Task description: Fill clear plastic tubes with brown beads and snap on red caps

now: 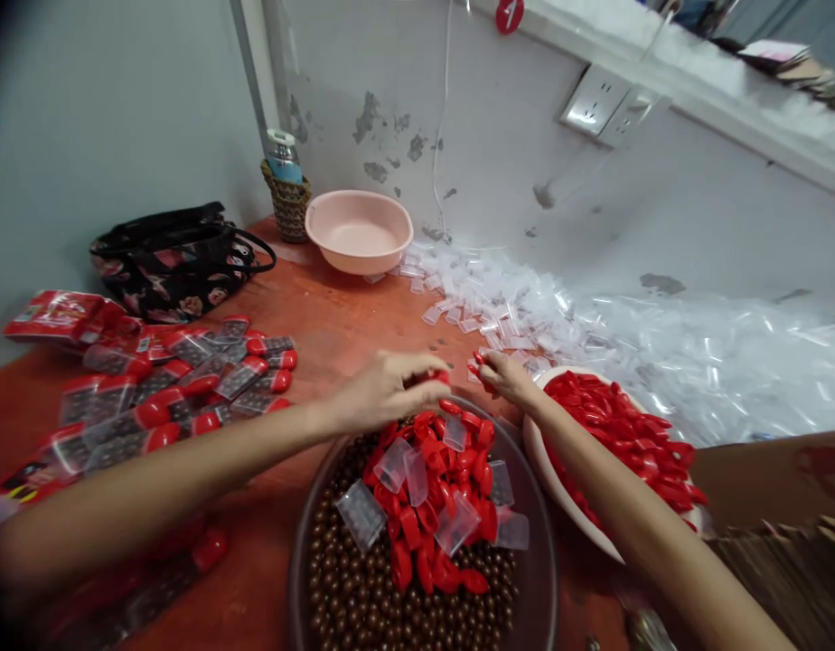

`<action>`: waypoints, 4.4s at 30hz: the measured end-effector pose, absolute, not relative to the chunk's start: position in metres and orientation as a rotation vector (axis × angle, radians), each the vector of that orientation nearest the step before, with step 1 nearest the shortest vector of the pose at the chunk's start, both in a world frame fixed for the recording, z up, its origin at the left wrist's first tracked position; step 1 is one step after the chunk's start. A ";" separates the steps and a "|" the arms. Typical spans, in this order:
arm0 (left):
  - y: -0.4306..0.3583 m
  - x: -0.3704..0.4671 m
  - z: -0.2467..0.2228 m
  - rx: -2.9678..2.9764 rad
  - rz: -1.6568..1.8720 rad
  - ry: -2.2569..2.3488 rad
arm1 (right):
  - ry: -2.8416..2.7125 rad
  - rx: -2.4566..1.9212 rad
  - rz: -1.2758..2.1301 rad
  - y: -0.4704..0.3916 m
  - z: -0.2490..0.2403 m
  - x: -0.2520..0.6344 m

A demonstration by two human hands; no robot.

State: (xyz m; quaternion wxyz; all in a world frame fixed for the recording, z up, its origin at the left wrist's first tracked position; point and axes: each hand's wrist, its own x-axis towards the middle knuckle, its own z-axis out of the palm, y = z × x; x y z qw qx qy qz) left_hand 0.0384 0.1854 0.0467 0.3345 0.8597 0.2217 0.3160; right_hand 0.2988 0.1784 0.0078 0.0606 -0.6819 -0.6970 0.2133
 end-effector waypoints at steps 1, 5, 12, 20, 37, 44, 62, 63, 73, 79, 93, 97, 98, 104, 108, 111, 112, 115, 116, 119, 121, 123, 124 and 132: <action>0.175 0.036 0.049 2.312 0.776 0.538 | -1.986 -1.986 0.753 0.172 0.021 0.297; 0.157 0.023 0.028 2.498 0.729 0.802 | -1.787 -1.781 1.089 0.136 0.068 0.283; 0.170 0.000 0.000 2.344 0.179 1.055 | -2.082 -2.183 0.692 0.077 0.066 0.281; 0.162 -0.051 0.018 2.038 0.263 0.938 | -2.054 -2.063 0.799 0.031 0.058 0.284; 0.149 -0.120 0.001 1.919 0.375 1.527 | -2.172 -2.332 0.196 0.113 -0.051 0.271; 0.144 -0.125 -0.013 1.950 0.346 1.630 | -2.013 -2.095 0.286 0.095 0.006 0.263; 0.142 -0.123 -0.013 1.936 0.466 1.580 | -1.691 -2.485 -0.090 0.001 -0.089 0.277; 0.144 -0.124 -0.016 1.912 0.491 1.590 | -1.687 -2.465 -0.077 0.002 -0.090 0.279; 0.148 -0.127 -0.025 1.913 0.555 1.593 | -1.389 -2.153 0.036 -0.007 -0.051 0.268; 0.146 -0.126 -0.022 1.969 0.542 1.599 | -1.510 -1.429 0.567 -0.004 0.024 0.198; 0.148 -0.130 -0.032 1.988 0.632 1.563 | -2.060 -2.235 -0.118 0.031 -0.094 0.227; 0.147 -0.129 -0.030 1.993 0.626 1.537 | -2.045 -2.303 -0.163 0.073 -0.089 0.234; 0.147 -0.129 -0.029 1.997 0.627 1.534 | -2.040 -2.297 -0.167 0.079 -0.088 0.236; 0.146 -0.128 -0.028 1.994 0.641 1.547 | -1.886 -2.180 -0.127 0.089 -0.092 0.240; 0.144 -0.126 -0.025 1.986 0.631 1.531 | -1.806 -2.136 -0.087 0.095 -0.093 0.246; 0.142 -0.126 -0.023 1.986 0.621 1.521 | -1.707 -2.071 -0.047 0.099 -0.081 0.253; 0.142 -0.126 -0.023 1.988 0.620 1.520 | -1.672 -2.044 -0.038 0.098 -0.072 0.253; 0.142 -0.126 -0.022 2.001 0.621 1.516 | -1.604 -1.935 -0.020 0.083 -0.034 0.238; 0.142 -0.126 -0.023 2.003 0.620 1.515 | -1.606 -1.866 0.001 0.075 -0.018 0.229; 0.143 -0.127 -0.024 2.001 0.612 1.535 | -1.753 -1.344 0.360 0.057 0.018 0.198; 0.143 -0.128 -0.026 2.001 0.609 1.552 | -1.843 -1.229 0.459 0.059 0.023 0.190; 0.144 -0.129 -0.027 2.004 0.610 1.546 | -1.772 -1.379 0.408 0.071 0.009 0.196; 0.144 -0.129 -0.027 2.005 0.612 1.541 | -1.691 -1.528 0.346 0.079 -0.004 0.203; 0.145 -0.130 -0.026 1.947 0.616 1.553 | -1.776 -2.318 0.002 0.148 -0.086 0.260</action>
